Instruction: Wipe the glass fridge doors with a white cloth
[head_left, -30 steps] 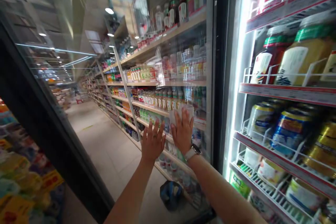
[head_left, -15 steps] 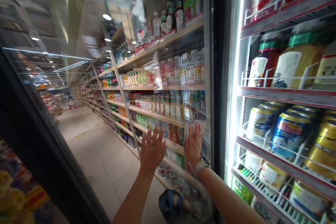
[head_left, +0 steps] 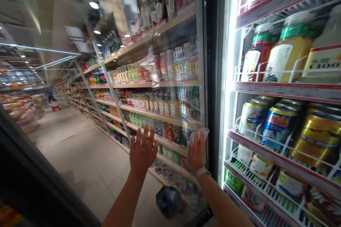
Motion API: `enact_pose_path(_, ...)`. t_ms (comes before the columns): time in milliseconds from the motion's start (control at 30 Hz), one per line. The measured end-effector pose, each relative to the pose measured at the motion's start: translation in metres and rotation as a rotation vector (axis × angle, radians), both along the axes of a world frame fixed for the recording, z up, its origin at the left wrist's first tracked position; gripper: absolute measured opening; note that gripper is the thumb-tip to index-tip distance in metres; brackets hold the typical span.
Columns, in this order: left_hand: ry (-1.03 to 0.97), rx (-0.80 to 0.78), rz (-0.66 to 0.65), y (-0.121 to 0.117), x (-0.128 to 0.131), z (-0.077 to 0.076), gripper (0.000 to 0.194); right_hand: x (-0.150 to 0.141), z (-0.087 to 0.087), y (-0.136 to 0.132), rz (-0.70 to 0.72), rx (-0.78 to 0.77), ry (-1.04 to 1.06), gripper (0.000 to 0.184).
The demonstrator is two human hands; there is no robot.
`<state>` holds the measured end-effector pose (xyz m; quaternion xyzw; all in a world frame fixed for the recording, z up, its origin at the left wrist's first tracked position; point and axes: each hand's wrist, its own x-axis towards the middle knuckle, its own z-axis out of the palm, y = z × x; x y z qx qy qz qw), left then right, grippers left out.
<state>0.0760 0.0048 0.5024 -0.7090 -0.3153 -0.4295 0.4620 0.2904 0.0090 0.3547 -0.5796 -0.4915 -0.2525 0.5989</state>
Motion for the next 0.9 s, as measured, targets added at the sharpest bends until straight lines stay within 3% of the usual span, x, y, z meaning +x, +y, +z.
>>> enact_pose_path(100,-0.002,-0.001,0.008,-0.001,0.000,-0.001,0.065,0.000,-0.038,-0.004,-0.005,-0.005,0.051,0.063)
enact_pose_path(167,-0.003,-0.007,0.005,-0.001,0.000,-0.002,0.066,0.002,-0.037,-0.003,0.013,0.023,0.070,0.063)
enact_pose_path(233,-0.011,-0.032,-0.006,0.000,-0.001,-0.004,0.068,0.008,-0.011,0.000,0.031,0.061,0.063,0.062)
enact_pose_path(433,-0.018,-0.059,-0.018,0.002,-0.003,-0.007,0.070,0.057,0.130,0.011,0.076,0.143,-0.143,0.057)
enact_pose_path(500,-0.004,-0.022,0.004,0.002,-0.003,-0.006,0.070,0.069,0.150,0.014,0.080,0.131,-0.195,0.058)
enact_pose_path(533,0.002,-0.008,0.013,0.002,-0.003,-0.005,0.070,0.072,0.149,0.015,0.075,0.118,-0.217,0.059)
enact_pose_path(600,0.008,0.000,0.025,0.002,-0.002,-0.004,0.070,0.074,0.128,0.015,0.054,0.089,-0.248,0.061)
enact_pose_path(800,0.003,0.004,0.055,-0.001,-0.001,-0.003,0.070,0.055,0.001,-0.007,0.040,0.022,-0.268,0.068)
enact_pose_path(900,0.004,0.007,0.080,-0.005,0.001,-0.004,0.071,0.047,-0.040,-0.017,0.065,-0.003,-0.277,0.070)
